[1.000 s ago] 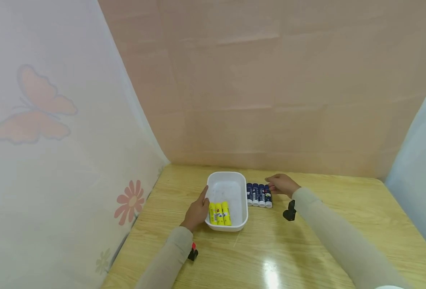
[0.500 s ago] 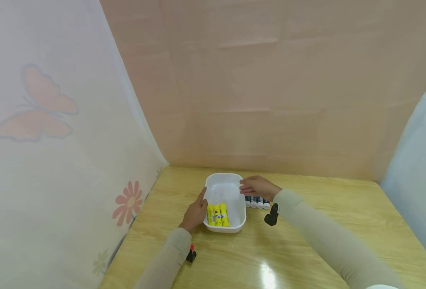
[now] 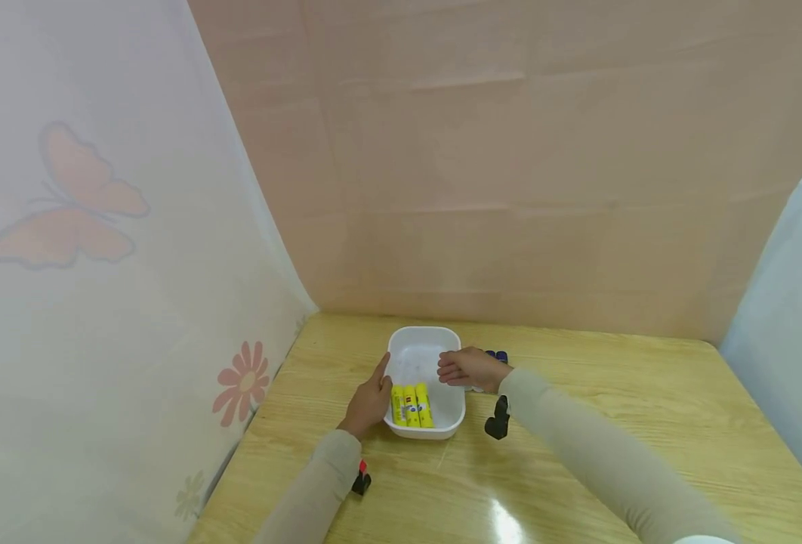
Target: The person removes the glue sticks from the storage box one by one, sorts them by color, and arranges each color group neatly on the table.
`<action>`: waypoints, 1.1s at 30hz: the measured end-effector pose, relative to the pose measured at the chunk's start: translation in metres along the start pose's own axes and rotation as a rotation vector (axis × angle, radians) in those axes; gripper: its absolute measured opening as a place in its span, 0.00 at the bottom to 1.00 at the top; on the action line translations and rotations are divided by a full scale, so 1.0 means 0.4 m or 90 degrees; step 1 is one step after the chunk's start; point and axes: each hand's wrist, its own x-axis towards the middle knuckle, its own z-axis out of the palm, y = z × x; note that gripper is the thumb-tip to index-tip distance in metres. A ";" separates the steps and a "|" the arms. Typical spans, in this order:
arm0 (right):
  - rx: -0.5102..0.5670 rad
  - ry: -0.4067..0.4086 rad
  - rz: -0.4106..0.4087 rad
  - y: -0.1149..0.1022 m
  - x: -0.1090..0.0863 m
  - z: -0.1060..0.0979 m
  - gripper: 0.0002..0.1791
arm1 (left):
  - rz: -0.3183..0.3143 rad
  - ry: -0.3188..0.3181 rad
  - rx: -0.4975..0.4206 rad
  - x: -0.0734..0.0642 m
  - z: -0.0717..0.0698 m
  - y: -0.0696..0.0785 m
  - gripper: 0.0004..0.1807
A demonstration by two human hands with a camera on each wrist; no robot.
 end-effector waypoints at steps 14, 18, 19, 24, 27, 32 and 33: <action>-0.069 -0.029 0.046 0.014 0.012 0.069 0.25 | -0.003 0.013 0.001 0.005 0.002 -0.006 0.28; -0.114 -0.031 0.052 0.019 0.017 0.074 0.23 | -0.002 0.008 -0.008 0.002 0.002 -0.008 0.28; -0.124 -0.030 0.053 0.019 0.017 0.074 0.23 | -0.003 0.006 -0.011 0.002 0.003 -0.008 0.28; -0.182 -0.028 0.064 0.019 0.018 0.077 0.23 | -0.008 -0.004 -0.015 0.001 0.004 -0.008 0.28; -0.211 -0.031 0.075 0.016 0.018 0.078 0.23 | -0.013 -0.009 -0.015 0.002 0.005 -0.008 0.27; -0.258 -0.039 0.087 -0.002 0.011 0.086 0.20 | -0.018 -0.004 -0.006 0.007 0.009 -0.010 0.27; -0.278 -0.044 0.083 -0.004 0.011 0.088 0.18 | -0.020 -0.001 -0.004 0.008 0.009 -0.011 0.27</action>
